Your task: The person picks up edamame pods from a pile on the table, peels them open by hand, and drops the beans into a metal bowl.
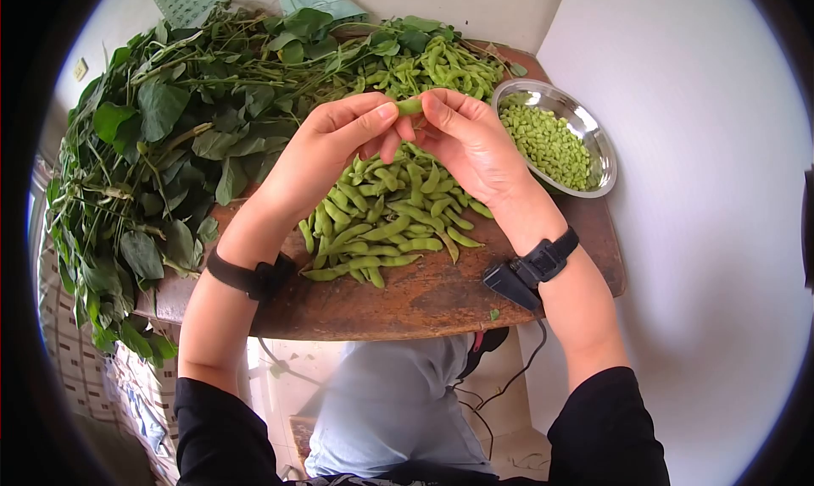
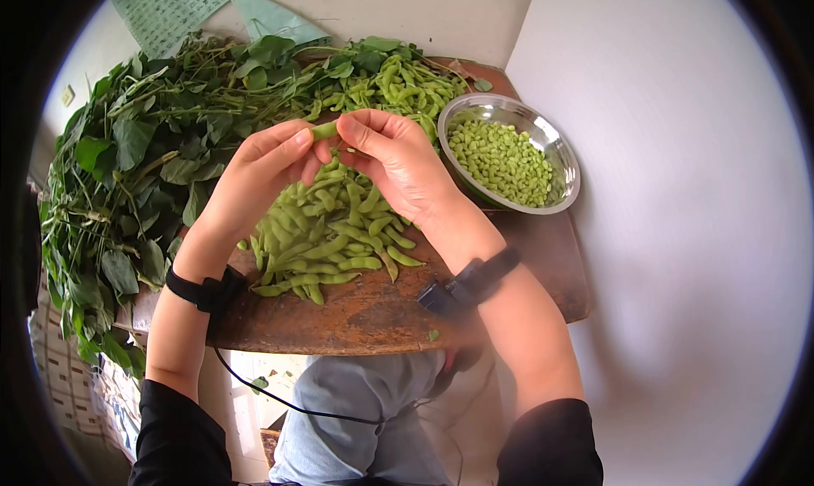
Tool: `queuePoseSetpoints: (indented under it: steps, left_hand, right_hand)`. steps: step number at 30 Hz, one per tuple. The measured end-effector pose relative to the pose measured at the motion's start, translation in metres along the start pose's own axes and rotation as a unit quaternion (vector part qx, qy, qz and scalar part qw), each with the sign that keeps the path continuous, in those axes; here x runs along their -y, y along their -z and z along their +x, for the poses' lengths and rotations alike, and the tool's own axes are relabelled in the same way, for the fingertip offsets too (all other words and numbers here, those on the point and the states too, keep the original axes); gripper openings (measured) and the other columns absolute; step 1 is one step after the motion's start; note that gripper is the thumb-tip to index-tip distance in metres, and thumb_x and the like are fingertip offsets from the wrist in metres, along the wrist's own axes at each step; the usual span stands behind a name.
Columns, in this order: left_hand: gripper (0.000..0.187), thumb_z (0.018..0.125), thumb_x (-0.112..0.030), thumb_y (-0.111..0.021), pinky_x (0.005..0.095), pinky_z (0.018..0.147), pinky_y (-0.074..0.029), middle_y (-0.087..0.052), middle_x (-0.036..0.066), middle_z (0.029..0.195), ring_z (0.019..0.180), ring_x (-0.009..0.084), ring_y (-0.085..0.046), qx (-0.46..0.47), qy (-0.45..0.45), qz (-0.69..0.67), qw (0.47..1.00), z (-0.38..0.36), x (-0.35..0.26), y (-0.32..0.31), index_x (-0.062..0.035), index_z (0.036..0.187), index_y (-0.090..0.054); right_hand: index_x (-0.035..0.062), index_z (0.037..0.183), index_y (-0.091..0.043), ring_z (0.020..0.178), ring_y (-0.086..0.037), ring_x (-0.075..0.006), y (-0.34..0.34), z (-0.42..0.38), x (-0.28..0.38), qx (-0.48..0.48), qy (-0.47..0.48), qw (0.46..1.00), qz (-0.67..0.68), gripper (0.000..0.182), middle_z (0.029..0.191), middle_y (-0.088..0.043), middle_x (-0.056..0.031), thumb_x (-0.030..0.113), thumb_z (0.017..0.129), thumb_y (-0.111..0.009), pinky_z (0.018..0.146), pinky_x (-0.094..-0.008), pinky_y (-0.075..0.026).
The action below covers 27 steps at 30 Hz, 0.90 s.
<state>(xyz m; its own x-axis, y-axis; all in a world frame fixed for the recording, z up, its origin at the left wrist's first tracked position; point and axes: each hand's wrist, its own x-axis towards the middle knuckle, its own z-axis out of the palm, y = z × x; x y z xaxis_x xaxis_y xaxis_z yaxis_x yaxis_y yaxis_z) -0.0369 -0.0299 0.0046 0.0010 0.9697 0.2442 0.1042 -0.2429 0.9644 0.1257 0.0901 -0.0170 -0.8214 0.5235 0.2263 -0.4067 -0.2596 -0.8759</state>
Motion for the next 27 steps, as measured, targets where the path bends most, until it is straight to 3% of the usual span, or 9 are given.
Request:
queuePoseSetpoints:
  steps: [6,11,15,17,21,25,27]
  left_hand:
    - [0.031,0.103,-0.027,-0.046,0.0219,0.072,-0.038,-0.053,-0.001,0.079,0.074,0.0073,-0.045,0.047,-0.001,-0.125,0.991,-0.002,-0.003,-0.005,-0.0012,0.096,-0.061]
    - [0.031,0.102,-0.028,-0.047,0.0217,0.065,-0.033,-0.053,-0.002,0.074,0.069,0.0064,-0.041,0.099,-0.008,-0.183,0.978,-0.003,-0.003,-0.004,-0.0023,0.095,-0.064]
    - [0.031,0.101,-0.029,-0.049,0.0218,0.065,-0.033,-0.051,-0.003,0.073,0.068,0.0065,-0.039,0.114,0.01,-0.21,0.971,-0.005,-0.005,-0.006,-0.002,0.095,-0.063]
    - [0.032,0.101,-0.029,-0.049,0.0215,0.065,-0.032,-0.049,-0.003,0.072,0.067,0.0063,-0.038,0.136,0.014,-0.246,0.96,-0.005,-0.004,-0.007,-0.0019,0.095,-0.064]
    - [0.033,0.101,-0.031,-0.049,0.0212,0.064,-0.031,-0.048,-0.003,0.071,0.067,0.0061,-0.037,0.163,0.024,-0.256,0.953,-0.007,-0.004,-0.015,-0.002,0.095,-0.064]
    - [0.034,0.102,-0.032,-0.048,0.0205,0.062,-0.031,-0.048,-0.004,0.07,0.065,0.0059,-0.037,0.127,-0.002,-0.227,0.965,-0.004,-0.007,-0.021,-0.0029,0.096,-0.064]
    - [0.031,0.103,-0.031,-0.048,0.0201,0.061,-0.032,-0.05,-0.006,0.07,0.064,0.0056,-0.039,-0.036,-0.045,0.002,0.998,-0.004,-0.004,-0.021,-0.0037,0.097,-0.062]
  right_hand:
    - [0.0053,0.098,-0.067,0.087,-0.06,-0.0137,-0.004,0.001,-0.001,0.069,0.029,0.996,0.053,0.02,0.087,-0.067,-0.0039,0.024,0.091,-0.068,0.089,-0.0301,-0.044]
    - [0.0045,0.101,-0.067,0.09,-0.06,-0.0145,-0.008,-0.002,0.0,0.142,0.034,0.984,0.103,0.017,0.091,-0.068,-0.0045,0.02,0.093,-0.065,0.093,-0.0306,-0.042]
    - [0.0047,0.103,-0.067,0.092,-0.059,-0.0134,-0.007,-0.003,-0.007,0.115,0.044,0.986,0.114,0.018,0.097,-0.067,-0.0024,0.02,0.093,-0.064,0.094,-0.0294,-0.041]
    - [0.0049,0.104,-0.067,0.094,-0.059,-0.0118,-0.008,-0.003,-0.009,0.146,0.063,0.979,0.126,0.018,0.102,-0.066,-0.0005,0.02,0.094,-0.064,0.094,-0.0282,-0.041]
    - [0.0049,0.104,-0.067,0.094,-0.058,-0.0105,-0.02,-0.009,-0.004,0.134,0.051,0.98,0.136,0.018,0.099,-0.066,-0.0002,0.02,0.094,-0.063,0.092,-0.0273,-0.041]
    - [0.0043,0.104,-0.066,0.092,-0.057,-0.0097,-0.015,-0.006,0.0,0.118,0.054,0.987,0.097,0.02,0.094,-0.066,0.0002,0.021,0.095,-0.063,0.086,-0.0264,-0.041]
    - [0.0055,0.103,-0.066,0.088,-0.056,-0.0093,-0.013,-0.004,-0.002,0.054,0.073,0.993,0.081,0.02,0.092,-0.065,0.001,0.023,0.094,-0.064,0.084,-0.0256,-0.041]
